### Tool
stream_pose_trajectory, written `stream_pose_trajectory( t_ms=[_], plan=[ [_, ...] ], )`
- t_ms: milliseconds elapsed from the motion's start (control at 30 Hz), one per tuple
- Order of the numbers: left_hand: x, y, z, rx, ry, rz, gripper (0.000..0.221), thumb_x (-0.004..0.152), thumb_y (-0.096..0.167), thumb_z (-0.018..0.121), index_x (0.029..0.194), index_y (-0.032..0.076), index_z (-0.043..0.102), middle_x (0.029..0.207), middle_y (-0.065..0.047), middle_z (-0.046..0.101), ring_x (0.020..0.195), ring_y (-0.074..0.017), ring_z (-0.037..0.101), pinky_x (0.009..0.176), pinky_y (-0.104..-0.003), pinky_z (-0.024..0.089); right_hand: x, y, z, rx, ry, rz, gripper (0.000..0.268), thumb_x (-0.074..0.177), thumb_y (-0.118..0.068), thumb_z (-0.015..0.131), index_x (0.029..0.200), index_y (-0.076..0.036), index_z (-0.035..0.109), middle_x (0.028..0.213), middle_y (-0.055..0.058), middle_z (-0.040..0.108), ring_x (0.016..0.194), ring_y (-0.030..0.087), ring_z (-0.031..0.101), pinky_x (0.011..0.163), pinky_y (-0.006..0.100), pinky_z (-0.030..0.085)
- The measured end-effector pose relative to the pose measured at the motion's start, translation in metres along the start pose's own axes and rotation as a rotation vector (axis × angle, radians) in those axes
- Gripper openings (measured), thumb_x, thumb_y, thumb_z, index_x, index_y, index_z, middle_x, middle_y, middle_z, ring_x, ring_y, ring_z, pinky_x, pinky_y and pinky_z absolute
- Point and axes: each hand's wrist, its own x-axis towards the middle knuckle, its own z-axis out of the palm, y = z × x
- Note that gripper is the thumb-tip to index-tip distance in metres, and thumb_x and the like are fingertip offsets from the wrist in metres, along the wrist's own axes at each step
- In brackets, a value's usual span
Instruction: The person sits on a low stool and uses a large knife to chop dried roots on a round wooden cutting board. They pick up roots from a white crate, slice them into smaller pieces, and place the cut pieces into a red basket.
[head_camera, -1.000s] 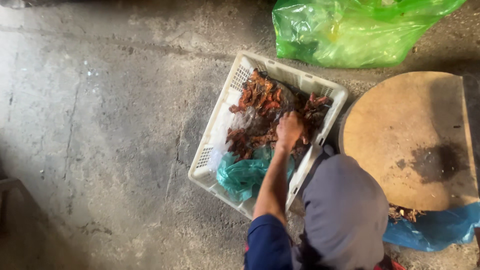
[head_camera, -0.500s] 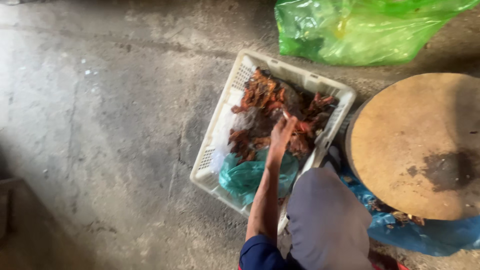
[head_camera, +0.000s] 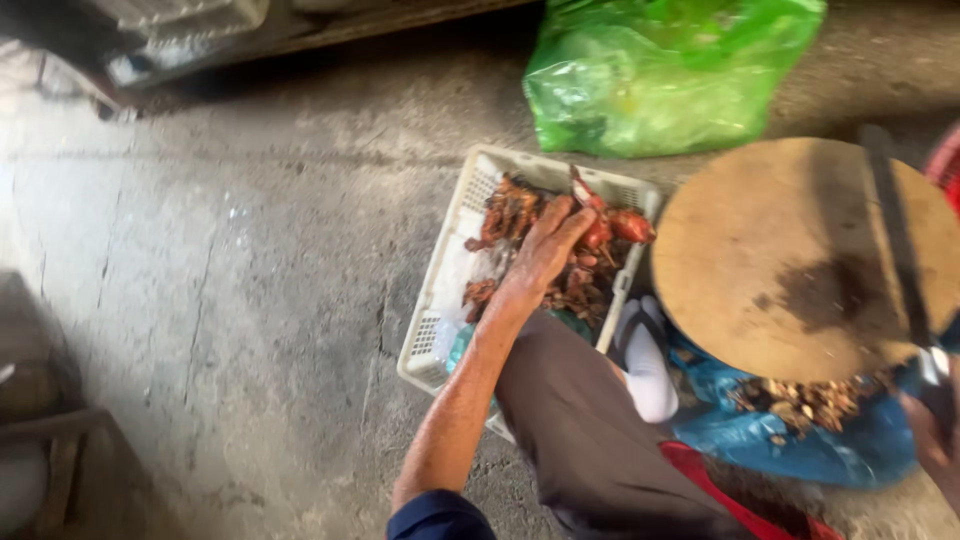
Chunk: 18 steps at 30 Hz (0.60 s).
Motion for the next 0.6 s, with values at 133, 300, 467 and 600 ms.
stream_pose_trajectory(
  t_ms=[133,300,467,600],
  plan=[
    [-0.009,0.01,0.066,0.021,-0.225,0.053,0.041,0.101,0.036,0.062,0.129,0.006,0.062,0.119,-0.012,0.066,0.103,-0.0172,0.067,0.075,-0.03,0.06,0.002,-0.006,-0.002,0.033,0.052,-0.03,0.062,0.096,-0.032,0.066,0.153,-0.015,0.049,0.117,0.021,0.072,0.095,0.041,0.071,0.074,0.048,0.056],
    [0.012,-0.026,0.186,0.372,-0.129,0.072,0.041,0.095,0.04,0.068,0.116,0.005,0.065,0.104,-0.019,0.074,0.084,-0.0308,0.069,0.068,-0.037,0.055,0.008,-0.004,-0.007,0.042,0.088,-0.015,0.064,0.095,-0.033,0.065,0.154,-0.015,0.047,0.119,0.022,0.072,0.098,0.041,0.071,0.077,0.049,0.057],
    [0.002,-0.057,0.22,0.968,-0.132,0.337,0.041,0.098,0.045,0.062,0.118,0.009,0.06,0.121,-0.019,0.068,0.114,-0.0414,0.064,0.092,-0.054,0.05,0.002,-0.003,-0.025,0.328,-0.213,0.348,0.07,0.098,-0.04,0.063,0.162,-0.025,0.043,0.081,0.02,0.073,0.073,0.031,0.073,0.071,0.043,0.055],
    [-0.007,-0.053,0.257,1.105,-0.171,0.383,0.037,0.1,0.041,0.057,0.12,0.01,0.057,0.123,-0.016,0.061,0.114,-0.0407,0.064,0.087,-0.057,0.052,-0.02,-0.019,-0.029,0.65,-0.207,0.447,0.07,0.094,-0.04,0.063,0.161,-0.026,0.047,0.074,0.018,0.062,0.065,0.024,0.059,0.059,0.042,0.049]
  ],
)
